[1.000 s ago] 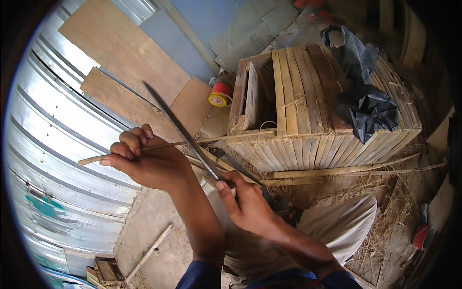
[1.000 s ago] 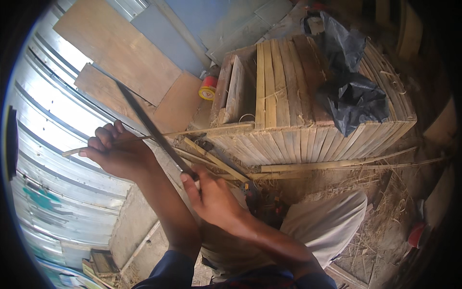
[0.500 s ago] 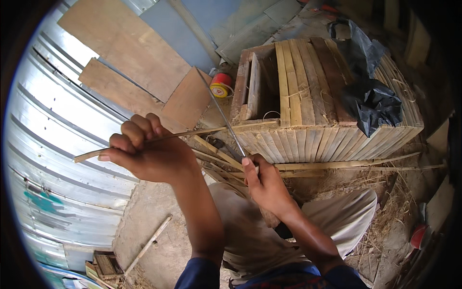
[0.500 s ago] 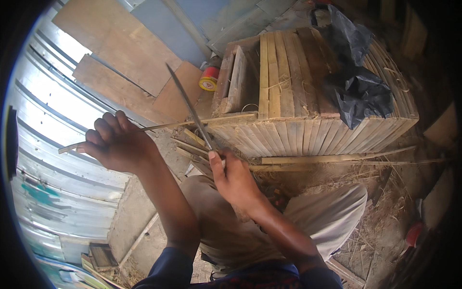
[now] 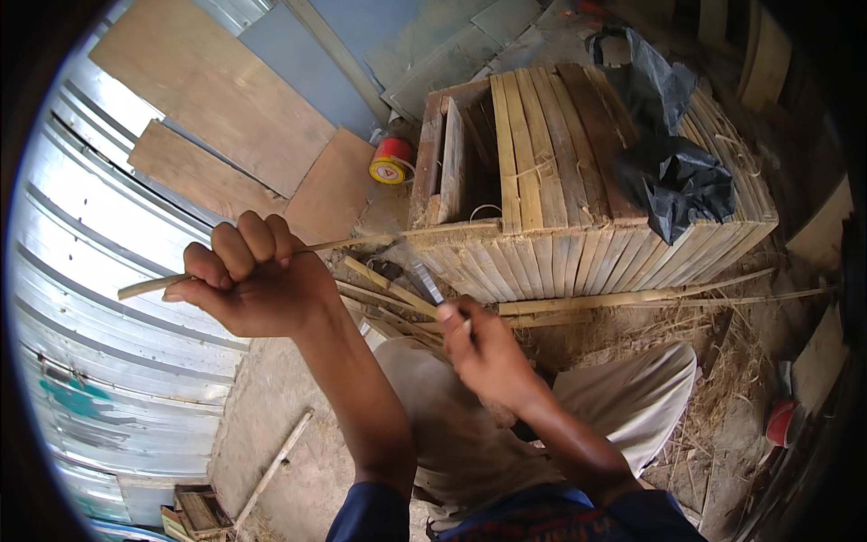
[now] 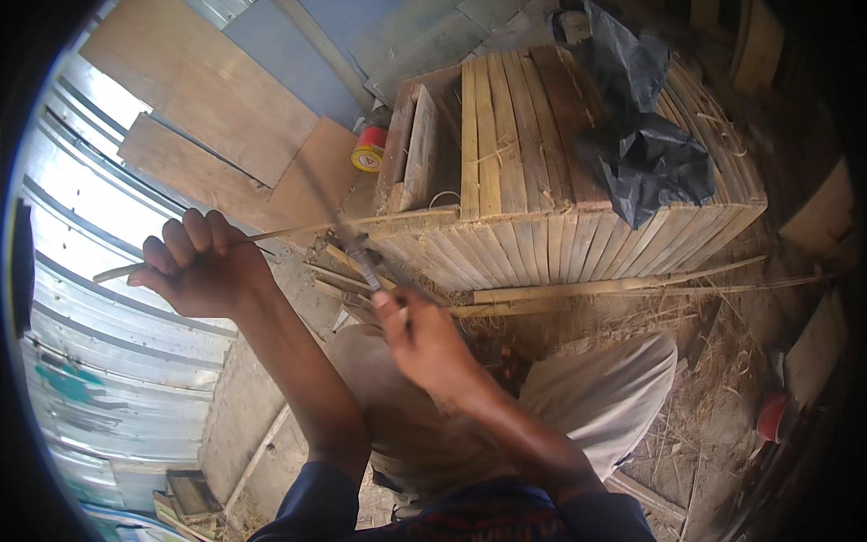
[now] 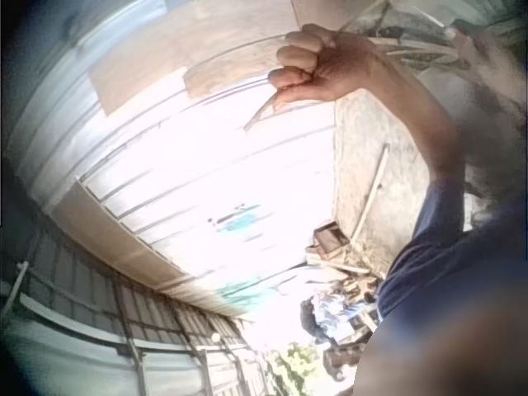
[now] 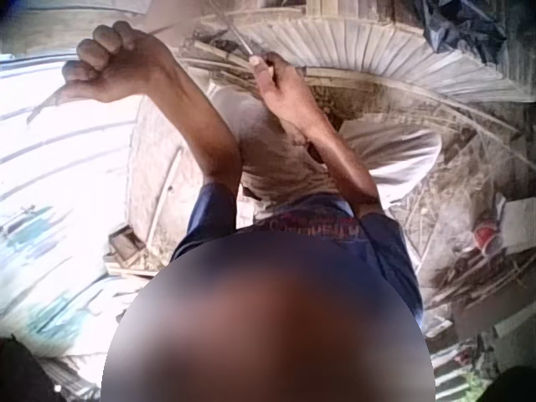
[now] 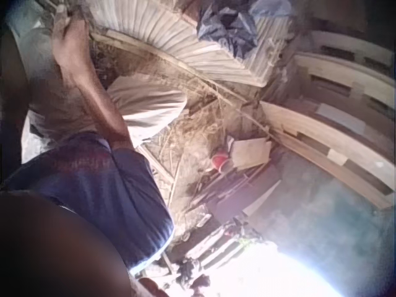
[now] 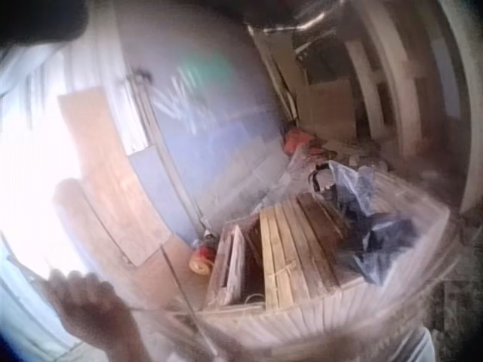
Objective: The person sits on the floor and uses a large knife to shave and split thin bamboo strips. They repeatedly draw the knife along the strips to thin them and occasionally split them lengthwise, working over a wooden crate.
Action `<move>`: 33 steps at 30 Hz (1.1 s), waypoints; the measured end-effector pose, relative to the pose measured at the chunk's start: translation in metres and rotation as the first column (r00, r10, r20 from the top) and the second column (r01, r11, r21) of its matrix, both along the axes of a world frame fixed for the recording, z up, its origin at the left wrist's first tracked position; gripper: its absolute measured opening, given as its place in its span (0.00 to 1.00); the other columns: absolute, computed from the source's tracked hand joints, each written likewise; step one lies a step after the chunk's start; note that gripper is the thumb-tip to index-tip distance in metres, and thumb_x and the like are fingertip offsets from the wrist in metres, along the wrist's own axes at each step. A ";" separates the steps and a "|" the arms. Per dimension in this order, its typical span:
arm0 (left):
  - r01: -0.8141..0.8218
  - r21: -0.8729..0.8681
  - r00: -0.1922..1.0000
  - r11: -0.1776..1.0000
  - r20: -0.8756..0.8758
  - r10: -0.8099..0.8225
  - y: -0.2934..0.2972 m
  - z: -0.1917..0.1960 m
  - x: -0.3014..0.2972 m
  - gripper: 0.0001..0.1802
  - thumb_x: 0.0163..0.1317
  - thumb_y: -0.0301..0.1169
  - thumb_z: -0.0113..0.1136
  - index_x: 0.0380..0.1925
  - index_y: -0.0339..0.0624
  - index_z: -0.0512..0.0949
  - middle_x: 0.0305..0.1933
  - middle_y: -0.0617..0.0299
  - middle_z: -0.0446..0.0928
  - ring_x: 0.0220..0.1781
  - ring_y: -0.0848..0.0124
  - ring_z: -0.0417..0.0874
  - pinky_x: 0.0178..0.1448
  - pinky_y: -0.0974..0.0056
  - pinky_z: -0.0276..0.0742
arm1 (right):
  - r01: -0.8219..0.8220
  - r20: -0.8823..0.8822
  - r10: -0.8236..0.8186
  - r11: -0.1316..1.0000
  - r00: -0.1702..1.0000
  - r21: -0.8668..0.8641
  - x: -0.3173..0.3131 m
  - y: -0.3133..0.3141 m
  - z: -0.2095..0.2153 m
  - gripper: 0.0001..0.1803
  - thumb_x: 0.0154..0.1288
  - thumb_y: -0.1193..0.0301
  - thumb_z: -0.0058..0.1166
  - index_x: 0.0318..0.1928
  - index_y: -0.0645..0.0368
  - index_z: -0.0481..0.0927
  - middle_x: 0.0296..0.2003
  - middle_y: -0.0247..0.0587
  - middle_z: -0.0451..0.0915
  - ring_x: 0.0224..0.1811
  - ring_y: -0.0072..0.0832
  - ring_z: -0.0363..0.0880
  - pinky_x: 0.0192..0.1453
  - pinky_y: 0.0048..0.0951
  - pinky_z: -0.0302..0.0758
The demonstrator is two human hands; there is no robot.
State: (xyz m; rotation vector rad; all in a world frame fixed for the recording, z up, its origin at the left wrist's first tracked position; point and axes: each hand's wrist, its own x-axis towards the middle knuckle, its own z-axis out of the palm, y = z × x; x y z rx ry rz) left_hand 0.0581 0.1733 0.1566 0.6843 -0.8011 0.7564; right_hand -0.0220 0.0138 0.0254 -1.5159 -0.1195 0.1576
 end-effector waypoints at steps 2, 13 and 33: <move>0.126 0.064 0.992 0.990 0.022 -0.128 0.003 0.002 0.002 0.29 0.78 0.61 0.34 0.23 0.55 0.57 0.16 0.73 0.47 0.19 0.76 0.45 0.20 0.69 0.45 | 0.048 0.039 -0.048 0.999 0.998 -0.006 0.005 -0.005 0.004 0.23 0.81 0.54 0.45 0.46 0.66 0.75 0.19 0.31 0.71 0.20 0.20 0.70 0.27 0.26 0.69; 0.249 0.178 0.962 0.952 0.071 -0.265 -0.011 0.001 -0.009 0.28 0.78 0.60 0.36 0.23 0.55 0.57 0.16 0.73 0.48 0.19 0.76 0.45 0.23 0.67 0.43 | 0.085 0.101 -0.086 0.996 0.991 0.011 -0.010 -0.007 0.018 0.22 0.81 0.56 0.45 0.48 0.67 0.75 0.19 0.41 0.72 0.20 0.27 0.72 0.30 0.34 0.72; 0.043 0.019 0.997 0.999 -0.069 -0.042 0.006 0.000 -0.002 0.30 0.77 0.62 0.34 0.22 0.55 0.60 0.15 0.74 0.46 0.18 0.77 0.42 0.20 0.68 0.40 | -0.100 0.232 0.106 0.994 0.967 -0.037 -0.013 -0.004 0.010 0.26 0.81 0.52 0.42 0.47 0.68 0.74 0.22 0.51 0.75 0.22 0.40 0.77 0.31 0.40 0.74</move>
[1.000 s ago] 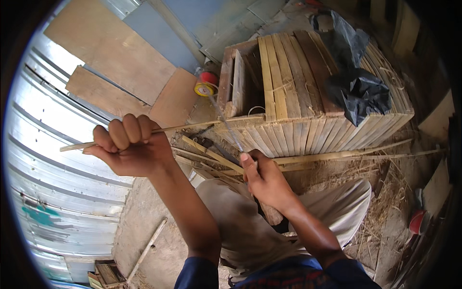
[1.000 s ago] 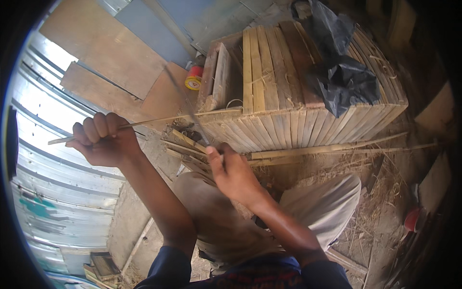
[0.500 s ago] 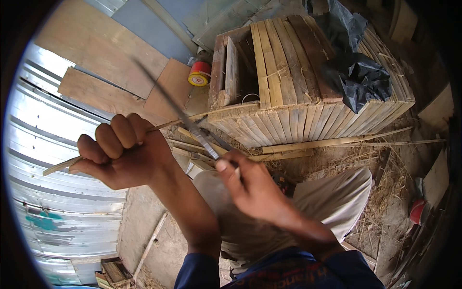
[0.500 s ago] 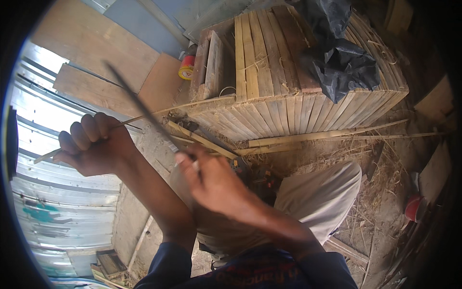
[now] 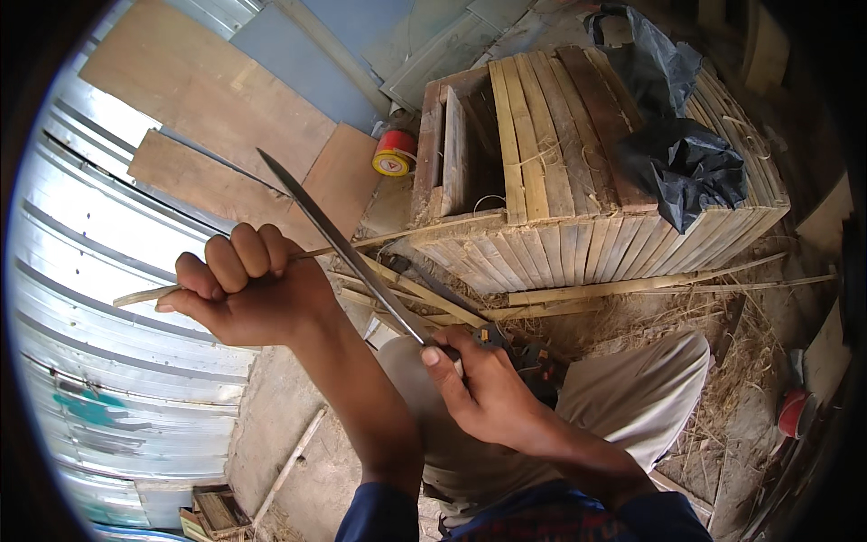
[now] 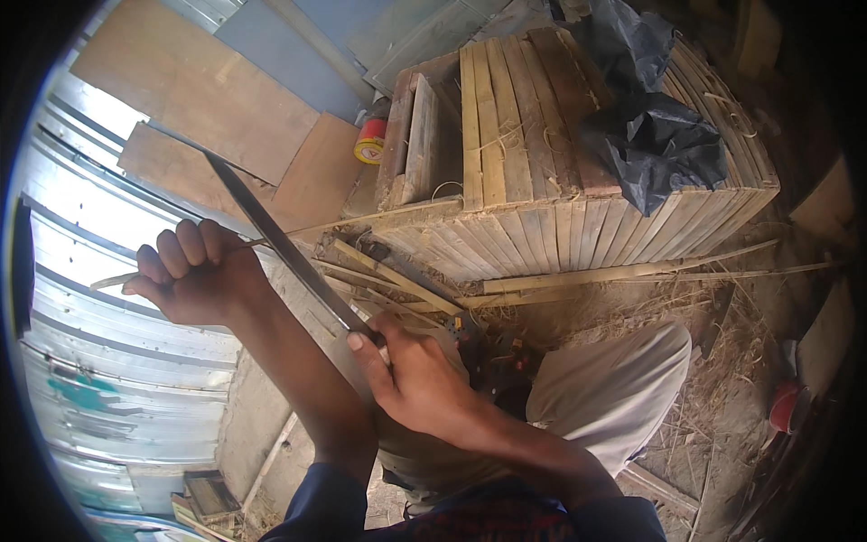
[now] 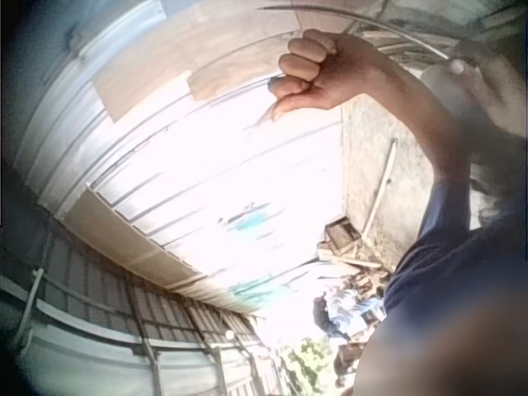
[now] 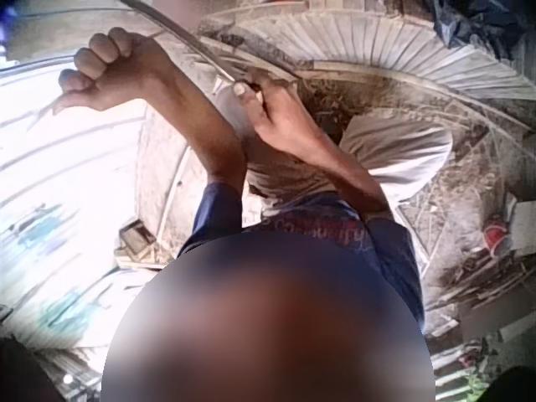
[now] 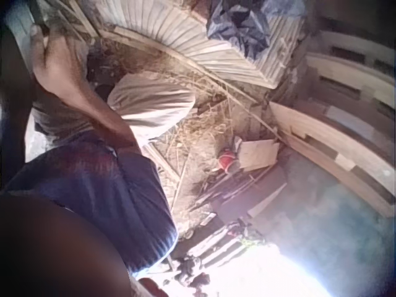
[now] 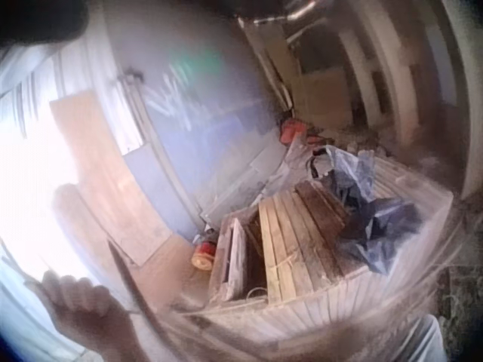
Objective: The person sits on the floor and uses a large knife to shave and split thin bamboo strips. They repeatedly draw the knife along the strips to thin them and occasionally split them lengthwise, working over a wooden crate.
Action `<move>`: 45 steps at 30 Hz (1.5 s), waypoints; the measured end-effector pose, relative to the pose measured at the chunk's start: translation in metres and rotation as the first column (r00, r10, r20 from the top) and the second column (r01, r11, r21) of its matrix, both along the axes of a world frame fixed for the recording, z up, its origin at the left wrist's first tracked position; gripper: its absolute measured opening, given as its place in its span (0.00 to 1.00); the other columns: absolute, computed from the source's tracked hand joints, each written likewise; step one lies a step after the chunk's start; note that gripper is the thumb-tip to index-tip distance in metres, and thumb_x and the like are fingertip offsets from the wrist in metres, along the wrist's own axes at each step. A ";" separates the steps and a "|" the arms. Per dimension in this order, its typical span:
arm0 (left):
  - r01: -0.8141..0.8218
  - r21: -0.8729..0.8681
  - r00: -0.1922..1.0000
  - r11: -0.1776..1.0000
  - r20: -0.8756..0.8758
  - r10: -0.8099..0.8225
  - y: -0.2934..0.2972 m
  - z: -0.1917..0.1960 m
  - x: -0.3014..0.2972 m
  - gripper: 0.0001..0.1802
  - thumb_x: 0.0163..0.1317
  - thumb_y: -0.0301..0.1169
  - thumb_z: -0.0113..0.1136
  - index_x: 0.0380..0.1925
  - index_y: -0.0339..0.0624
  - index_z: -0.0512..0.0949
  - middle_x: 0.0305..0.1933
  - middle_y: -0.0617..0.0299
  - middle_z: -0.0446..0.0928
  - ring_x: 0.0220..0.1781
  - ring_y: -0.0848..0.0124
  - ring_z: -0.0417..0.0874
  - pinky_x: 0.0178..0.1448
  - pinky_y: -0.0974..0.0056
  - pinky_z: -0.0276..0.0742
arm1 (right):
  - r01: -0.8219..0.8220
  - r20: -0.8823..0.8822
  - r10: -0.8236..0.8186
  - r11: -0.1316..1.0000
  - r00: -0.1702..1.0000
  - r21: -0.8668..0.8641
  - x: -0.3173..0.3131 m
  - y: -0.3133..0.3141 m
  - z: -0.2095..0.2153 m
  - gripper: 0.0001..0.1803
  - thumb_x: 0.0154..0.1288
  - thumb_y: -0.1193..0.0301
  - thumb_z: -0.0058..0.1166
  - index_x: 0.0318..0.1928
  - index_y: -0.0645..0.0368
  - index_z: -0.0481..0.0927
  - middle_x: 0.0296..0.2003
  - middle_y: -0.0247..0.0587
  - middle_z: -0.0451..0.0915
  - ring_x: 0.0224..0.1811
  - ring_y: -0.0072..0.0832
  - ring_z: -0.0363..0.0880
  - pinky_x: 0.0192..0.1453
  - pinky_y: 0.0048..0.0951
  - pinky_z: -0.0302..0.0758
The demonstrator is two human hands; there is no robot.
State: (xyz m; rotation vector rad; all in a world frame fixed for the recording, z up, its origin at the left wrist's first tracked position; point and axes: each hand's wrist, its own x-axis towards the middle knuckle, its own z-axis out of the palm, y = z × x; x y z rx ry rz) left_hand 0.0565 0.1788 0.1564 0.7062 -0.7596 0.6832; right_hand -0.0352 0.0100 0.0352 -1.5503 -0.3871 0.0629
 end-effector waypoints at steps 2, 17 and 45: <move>-0.023 0.027 1.000 0.999 0.004 0.023 0.000 0.001 0.000 0.30 0.77 0.62 0.35 0.22 0.55 0.60 0.15 0.74 0.46 0.18 0.77 0.42 0.20 0.68 0.40 | 0.153 -0.095 -0.157 0.987 0.983 -0.047 0.003 -0.002 -0.003 0.26 0.81 0.52 0.43 0.47 0.69 0.74 0.22 0.50 0.76 0.22 0.37 0.77 0.31 0.38 0.75; 0.058 0.084 0.998 0.995 0.021 -0.060 -0.010 0.012 0.010 0.29 0.78 0.60 0.34 0.21 0.55 0.57 0.16 0.73 0.47 0.19 0.76 0.46 0.22 0.69 0.46 | 0.156 -0.275 -0.188 0.978 0.943 -0.136 0.006 -0.026 -0.075 0.28 0.80 0.51 0.43 0.45 0.70 0.75 0.23 0.60 0.78 0.31 0.56 0.83 0.39 0.47 0.77; -0.551 -0.103 0.813 0.828 -0.289 0.505 -0.035 0.008 0.002 0.32 0.73 0.69 0.34 0.21 0.56 0.52 0.16 0.72 0.41 0.18 0.76 0.38 0.20 0.68 0.36 | 0.186 -0.220 -0.174 0.982 0.960 0.035 0.002 0.004 -0.019 0.21 0.79 0.59 0.49 0.48 0.70 0.72 0.22 0.48 0.76 0.18 0.29 0.76 0.25 0.33 0.71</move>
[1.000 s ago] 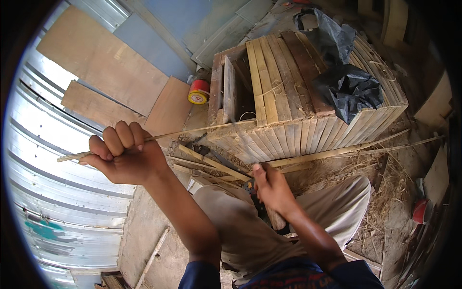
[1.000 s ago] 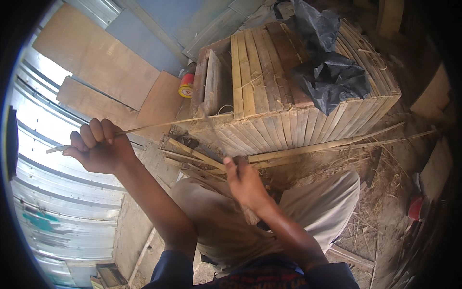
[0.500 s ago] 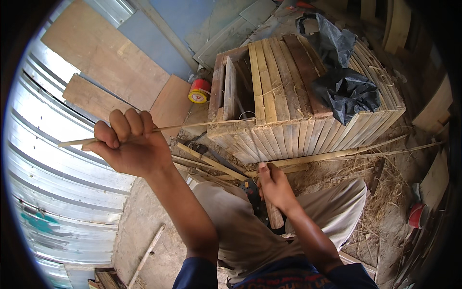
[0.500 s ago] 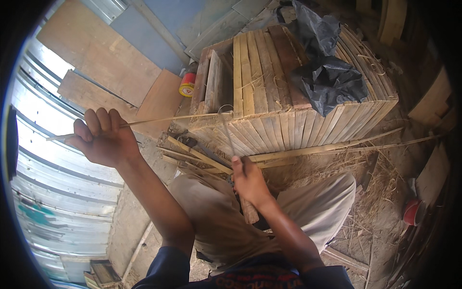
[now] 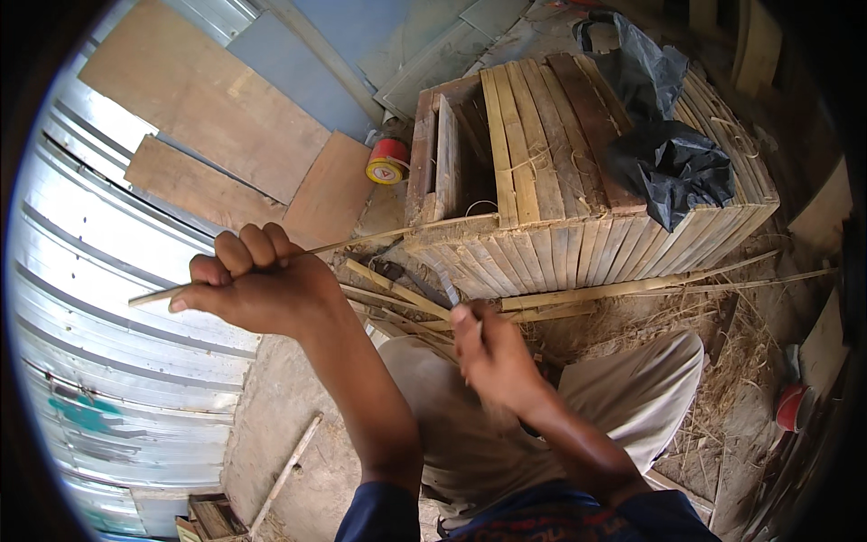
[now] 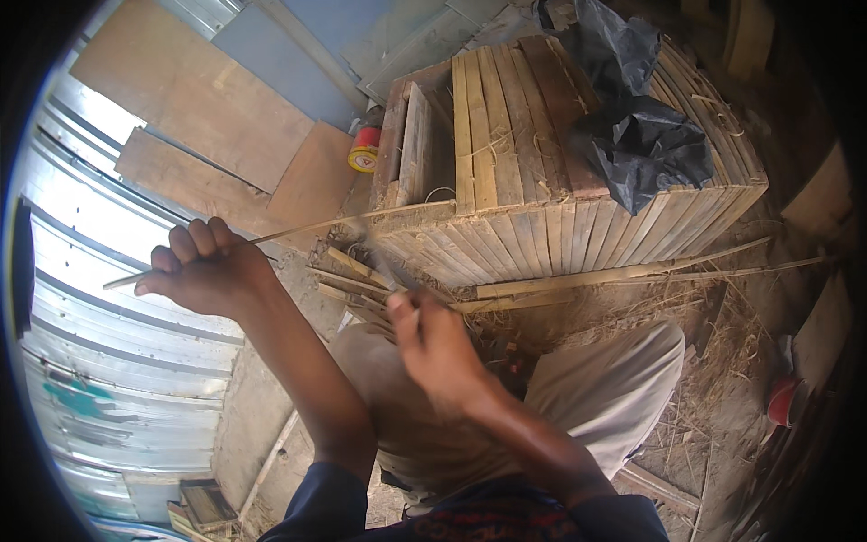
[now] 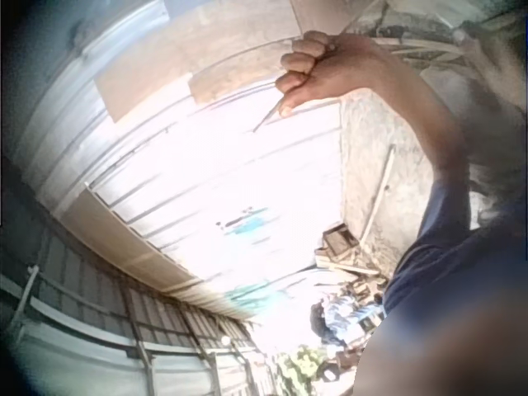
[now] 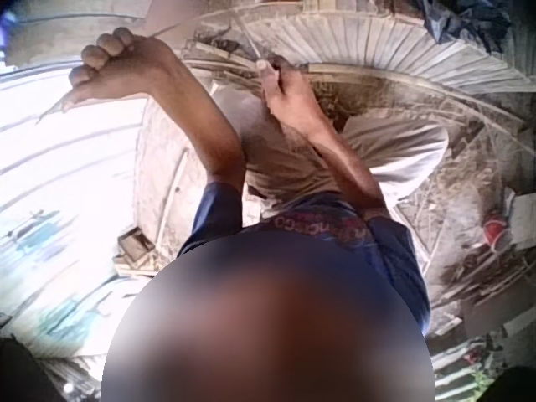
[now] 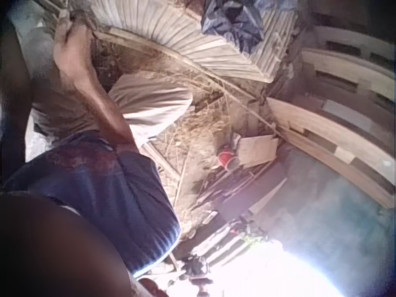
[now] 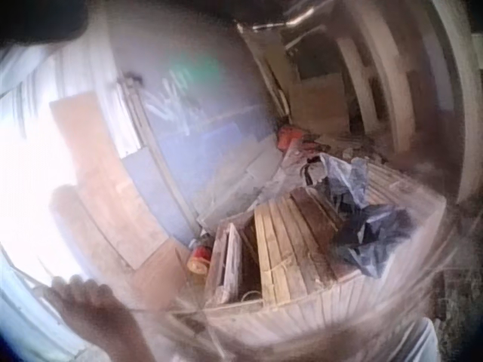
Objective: The person sits on the floor and uses a large knife to shave and split thin bamboo strips. They repeatedly draw the knife along the strips to thin them and occasionally split them lengthwise, working over a wooden crate.
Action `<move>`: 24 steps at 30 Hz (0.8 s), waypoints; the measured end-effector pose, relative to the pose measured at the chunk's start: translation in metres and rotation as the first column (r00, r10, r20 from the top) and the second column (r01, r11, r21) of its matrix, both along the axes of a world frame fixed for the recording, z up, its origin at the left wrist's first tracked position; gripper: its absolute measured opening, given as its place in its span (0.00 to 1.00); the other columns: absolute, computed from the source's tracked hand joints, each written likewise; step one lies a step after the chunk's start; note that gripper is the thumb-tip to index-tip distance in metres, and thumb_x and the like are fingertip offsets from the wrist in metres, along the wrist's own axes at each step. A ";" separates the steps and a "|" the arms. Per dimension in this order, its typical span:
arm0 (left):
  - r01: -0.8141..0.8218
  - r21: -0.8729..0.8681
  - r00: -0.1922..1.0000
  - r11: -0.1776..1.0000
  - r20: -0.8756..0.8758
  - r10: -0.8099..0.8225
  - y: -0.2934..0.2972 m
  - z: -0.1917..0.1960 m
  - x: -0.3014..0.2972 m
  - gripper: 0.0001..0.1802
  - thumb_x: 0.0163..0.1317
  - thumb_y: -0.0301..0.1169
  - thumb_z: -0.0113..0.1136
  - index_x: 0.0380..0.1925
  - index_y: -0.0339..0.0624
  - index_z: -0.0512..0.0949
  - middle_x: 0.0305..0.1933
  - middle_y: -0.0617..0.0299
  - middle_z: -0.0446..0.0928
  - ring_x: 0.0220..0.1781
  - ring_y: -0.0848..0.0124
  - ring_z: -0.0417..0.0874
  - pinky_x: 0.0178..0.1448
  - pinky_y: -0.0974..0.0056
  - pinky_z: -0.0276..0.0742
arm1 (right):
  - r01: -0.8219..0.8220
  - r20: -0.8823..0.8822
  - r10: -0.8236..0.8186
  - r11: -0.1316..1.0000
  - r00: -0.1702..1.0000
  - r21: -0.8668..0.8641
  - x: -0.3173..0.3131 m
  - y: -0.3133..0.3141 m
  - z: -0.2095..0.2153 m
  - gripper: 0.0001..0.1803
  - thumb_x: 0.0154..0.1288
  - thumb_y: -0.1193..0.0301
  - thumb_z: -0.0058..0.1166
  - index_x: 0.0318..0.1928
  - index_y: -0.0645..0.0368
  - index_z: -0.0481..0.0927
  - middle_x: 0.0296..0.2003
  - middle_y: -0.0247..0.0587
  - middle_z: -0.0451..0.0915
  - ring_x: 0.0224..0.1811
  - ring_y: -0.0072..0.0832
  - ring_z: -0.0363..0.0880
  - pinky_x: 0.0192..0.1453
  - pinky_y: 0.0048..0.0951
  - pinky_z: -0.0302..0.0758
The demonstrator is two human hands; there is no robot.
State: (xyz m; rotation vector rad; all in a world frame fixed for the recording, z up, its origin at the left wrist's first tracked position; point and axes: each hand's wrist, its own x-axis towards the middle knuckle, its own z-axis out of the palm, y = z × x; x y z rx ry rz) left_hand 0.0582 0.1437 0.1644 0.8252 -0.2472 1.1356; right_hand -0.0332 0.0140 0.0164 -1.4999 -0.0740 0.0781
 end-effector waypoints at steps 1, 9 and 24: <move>0.013 -0.053 1.000 0.999 0.003 -0.012 0.001 0.000 0.001 0.32 0.73 0.69 0.34 0.22 0.56 0.52 0.16 0.72 0.42 0.18 0.76 0.38 0.20 0.68 0.37 | -0.055 0.115 0.060 0.998 0.992 -0.044 -0.005 0.003 -0.001 0.20 0.79 0.59 0.49 0.48 0.70 0.72 0.22 0.47 0.76 0.18 0.29 0.75 0.25 0.33 0.71; -0.093 -0.087 0.993 0.992 -0.086 0.086 0.002 0.000 0.000 0.33 0.73 0.69 0.30 0.22 0.56 0.52 0.16 0.72 0.43 0.18 0.75 0.40 0.20 0.69 0.40 | -0.007 0.060 0.012 0.996 0.998 -0.084 -0.002 0.006 -0.007 0.17 0.80 0.61 0.47 0.47 0.65 0.75 0.19 0.40 0.74 0.20 0.24 0.74 0.27 0.32 0.71; -0.212 -0.066 0.973 0.975 -0.108 0.204 -0.005 -0.001 -0.002 0.32 0.77 0.65 0.24 0.22 0.54 0.51 0.19 0.70 0.45 0.19 0.74 0.47 0.19 0.71 0.45 | 0.000 0.040 0.002 0.998 0.999 -0.058 -0.014 0.014 -0.016 0.19 0.80 0.59 0.47 0.49 0.67 0.74 0.22 0.45 0.77 0.24 0.25 0.77 0.31 0.32 0.74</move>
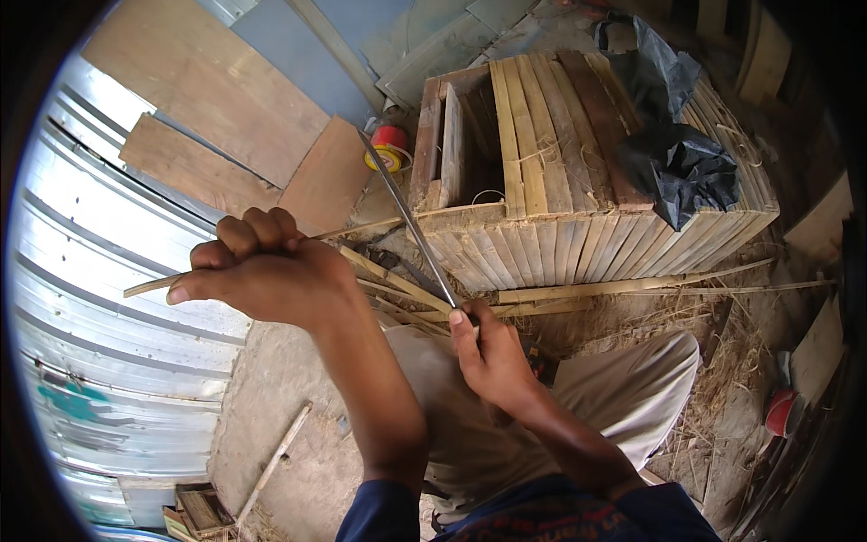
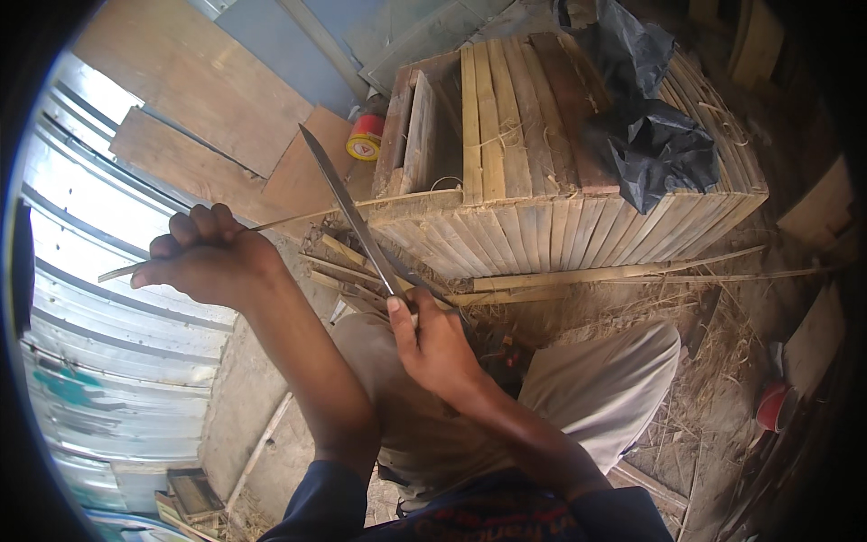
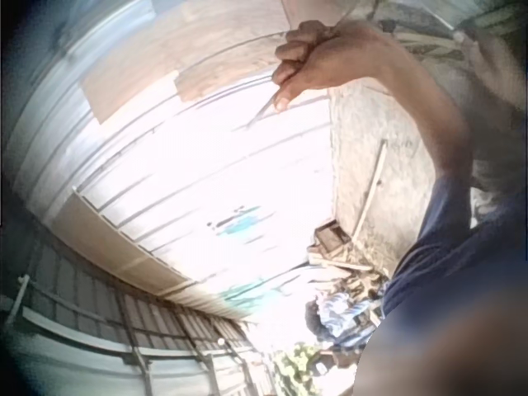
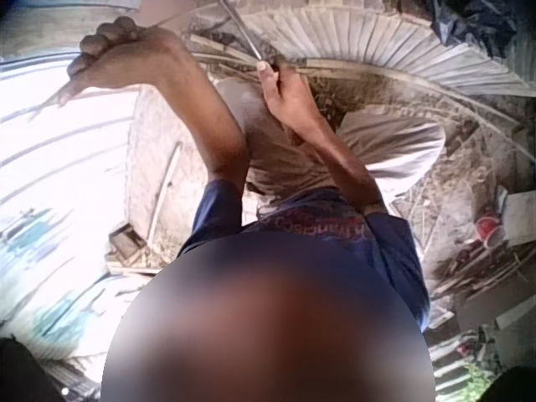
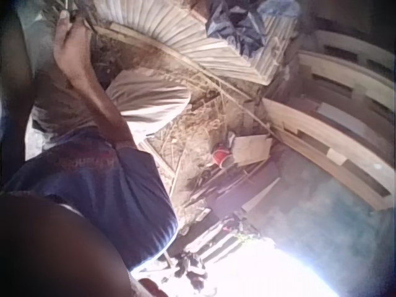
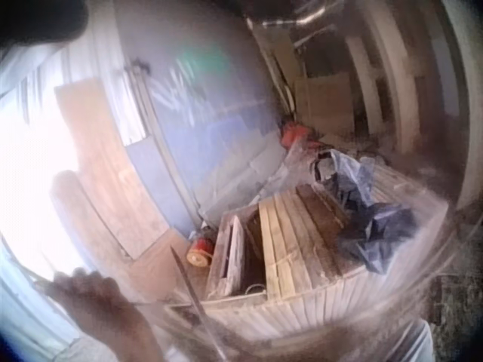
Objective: The person sits on the floor and uses a large knife to shave and split thin bamboo strips. They repeatedly draw the knife along the strips to thin them and occasionally split them lengthwise, working over a wooden crate.
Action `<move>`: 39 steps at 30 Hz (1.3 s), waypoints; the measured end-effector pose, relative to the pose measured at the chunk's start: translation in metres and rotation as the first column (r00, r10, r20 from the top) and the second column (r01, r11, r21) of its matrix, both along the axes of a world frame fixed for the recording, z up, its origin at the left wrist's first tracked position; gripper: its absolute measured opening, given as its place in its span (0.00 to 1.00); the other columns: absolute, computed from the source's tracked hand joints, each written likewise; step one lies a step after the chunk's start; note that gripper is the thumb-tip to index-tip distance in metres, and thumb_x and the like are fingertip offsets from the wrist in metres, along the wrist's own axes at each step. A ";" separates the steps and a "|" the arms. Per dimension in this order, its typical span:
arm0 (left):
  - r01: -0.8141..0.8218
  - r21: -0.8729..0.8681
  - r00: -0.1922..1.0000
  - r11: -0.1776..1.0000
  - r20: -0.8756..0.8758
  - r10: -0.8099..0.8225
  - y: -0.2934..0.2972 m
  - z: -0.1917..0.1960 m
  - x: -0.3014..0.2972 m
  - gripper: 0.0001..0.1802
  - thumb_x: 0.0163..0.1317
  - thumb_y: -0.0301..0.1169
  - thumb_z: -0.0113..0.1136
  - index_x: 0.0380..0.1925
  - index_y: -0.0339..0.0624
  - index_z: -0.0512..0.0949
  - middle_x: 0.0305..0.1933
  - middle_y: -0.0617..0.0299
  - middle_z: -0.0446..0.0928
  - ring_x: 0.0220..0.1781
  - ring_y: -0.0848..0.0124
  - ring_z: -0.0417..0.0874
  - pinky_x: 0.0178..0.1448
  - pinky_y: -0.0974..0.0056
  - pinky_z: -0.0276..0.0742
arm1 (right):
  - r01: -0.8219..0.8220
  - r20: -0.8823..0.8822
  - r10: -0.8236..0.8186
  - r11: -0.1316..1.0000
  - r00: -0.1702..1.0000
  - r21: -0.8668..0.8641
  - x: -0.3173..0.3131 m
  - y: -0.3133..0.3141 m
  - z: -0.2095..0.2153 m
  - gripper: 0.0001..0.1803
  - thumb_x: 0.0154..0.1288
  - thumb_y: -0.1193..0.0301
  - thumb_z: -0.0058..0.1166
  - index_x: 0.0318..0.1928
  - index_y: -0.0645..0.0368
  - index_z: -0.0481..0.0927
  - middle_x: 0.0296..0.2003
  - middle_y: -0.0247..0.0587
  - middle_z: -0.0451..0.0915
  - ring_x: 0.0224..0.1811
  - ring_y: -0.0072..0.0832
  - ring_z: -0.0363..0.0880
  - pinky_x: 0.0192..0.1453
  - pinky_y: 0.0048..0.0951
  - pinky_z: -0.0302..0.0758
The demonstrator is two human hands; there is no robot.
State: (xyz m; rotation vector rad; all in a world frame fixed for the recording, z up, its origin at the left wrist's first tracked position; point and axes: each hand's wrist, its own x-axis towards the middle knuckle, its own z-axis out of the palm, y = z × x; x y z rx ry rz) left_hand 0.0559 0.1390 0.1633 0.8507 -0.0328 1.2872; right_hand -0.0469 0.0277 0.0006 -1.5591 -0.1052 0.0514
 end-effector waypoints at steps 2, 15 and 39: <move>-0.002 -0.017 1.000 1.000 -0.015 0.002 0.001 0.000 0.002 0.32 0.76 0.66 0.24 0.23 0.54 0.51 0.18 0.70 0.45 0.18 0.75 0.45 0.19 0.71 0.44 | 0.011 0.026 -0.012 1.000 1.000 0.012 0.000 0.001 0.001 0.20 0.80 0.58 0.47 0.48 0.67 0.74 0.23 0.49 0.77 0.23 0.29 0.78 0.31 0.34 0.74; 0.039 0.015 0.999 0.999 0.010 -0.039 0.005 -0.002 0.001 0.33 0.72 0.70 0.26 0.24 0.55 0.51 0.17 0.71 0.43 0.17 0.76 0.43 0.19 0.70 0.41 | 0.015 -0.138 -0.028 0.996 0.990 -0.089 0.007 -0.018 -0.015 0.19 0.81 0.58 0.46 0.43 0.64 0.74 0.21 0.42 0.75 0.22 0.25 0.78 0.27 0.30 0.72; 0.049 -0.094 0.997 0.994 -0.060 -0.055 0.019 -0.002 0.009 0.32 0.74 0.68 0.25 0.25 0.55 0.54 0.18 0.70 0.48 0.17 0.75 0.48 0.20 0.71 0.46 | 0.206 -0.105 -0.227 0.963 0.968 -0.176 0.024 -0.036 -0.047 0.26 0.81 0.53 0.44 0.42 0.69 0.74 0.22 0.54 0.79 0.26 0.44 0.86 0.33 0.44 0.79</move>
